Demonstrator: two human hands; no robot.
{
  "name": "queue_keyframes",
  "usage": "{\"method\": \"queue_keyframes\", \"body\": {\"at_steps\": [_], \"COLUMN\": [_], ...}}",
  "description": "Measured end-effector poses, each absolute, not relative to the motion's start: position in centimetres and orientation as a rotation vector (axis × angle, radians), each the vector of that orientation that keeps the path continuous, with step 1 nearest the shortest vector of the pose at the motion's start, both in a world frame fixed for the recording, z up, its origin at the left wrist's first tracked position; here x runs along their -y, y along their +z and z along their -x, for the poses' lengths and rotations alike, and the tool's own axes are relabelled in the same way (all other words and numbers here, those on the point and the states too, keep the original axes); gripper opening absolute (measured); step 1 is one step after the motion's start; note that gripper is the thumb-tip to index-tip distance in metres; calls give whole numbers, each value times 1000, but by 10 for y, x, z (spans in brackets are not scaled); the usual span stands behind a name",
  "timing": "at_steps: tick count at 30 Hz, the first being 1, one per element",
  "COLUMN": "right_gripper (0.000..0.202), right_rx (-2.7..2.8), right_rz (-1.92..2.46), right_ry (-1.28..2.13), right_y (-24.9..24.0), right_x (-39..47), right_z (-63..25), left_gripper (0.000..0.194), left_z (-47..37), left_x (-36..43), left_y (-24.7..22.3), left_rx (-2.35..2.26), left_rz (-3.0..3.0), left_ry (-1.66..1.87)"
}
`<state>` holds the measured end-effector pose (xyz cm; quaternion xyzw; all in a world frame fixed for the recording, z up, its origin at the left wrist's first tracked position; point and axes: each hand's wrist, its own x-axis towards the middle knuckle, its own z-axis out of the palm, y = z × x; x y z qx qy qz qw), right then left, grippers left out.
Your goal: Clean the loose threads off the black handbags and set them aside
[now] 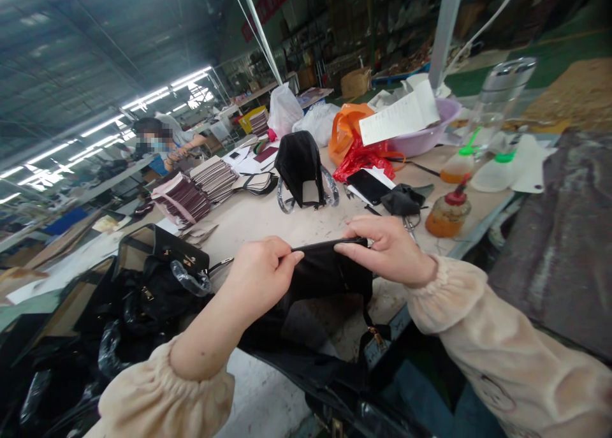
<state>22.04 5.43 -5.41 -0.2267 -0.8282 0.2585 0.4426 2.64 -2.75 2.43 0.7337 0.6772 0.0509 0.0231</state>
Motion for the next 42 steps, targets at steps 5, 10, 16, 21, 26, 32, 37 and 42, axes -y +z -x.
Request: {"method": "queue_keyframes", "body": {"at_steps": [5, 10, 16, 21, 26, 32, 37, 42], "right_gripper": [14, 17, 15, 20, 29, 27, 26, 21], "right_rx": [2053, 2057, 2127, 2296, 2334, 2447, 2452, 2397], "right_rz": [574, 575, 581, 472, 583, 575, 607, 578], "right_ry": [625, 617, 580, 626, 572, 409, 423, 581], "right_y": [-54, -54, -51, -41, -34, -27, -30, -36], "right_x": [-53, -51, -49, -46, -47, -53, -52, -58], "right_z": [-220, -219, -222, -229, -222, -203, -197, -200], "left_gripper": [31, 31, 33, 31, 30, 30, 30, 29], "left_z": [-26, -26, -26, -29, -31, -31, -30, -27], "left_x": [27, 27, 27, 29, 29, 29, 29, 27], "left_y": [23, 22, 21, 21, 22, 21, 21, 21], "left_rx": [-2115, -2148, -2155, -2161, -2183, -2179, -2189, -2116], "left_rz": [-2289, -2263, -2302, -2302, -2282, -2296, -2298, -2316], "left_ry": [147, 148, 128, 147, 167, 214, 156, 211]}}
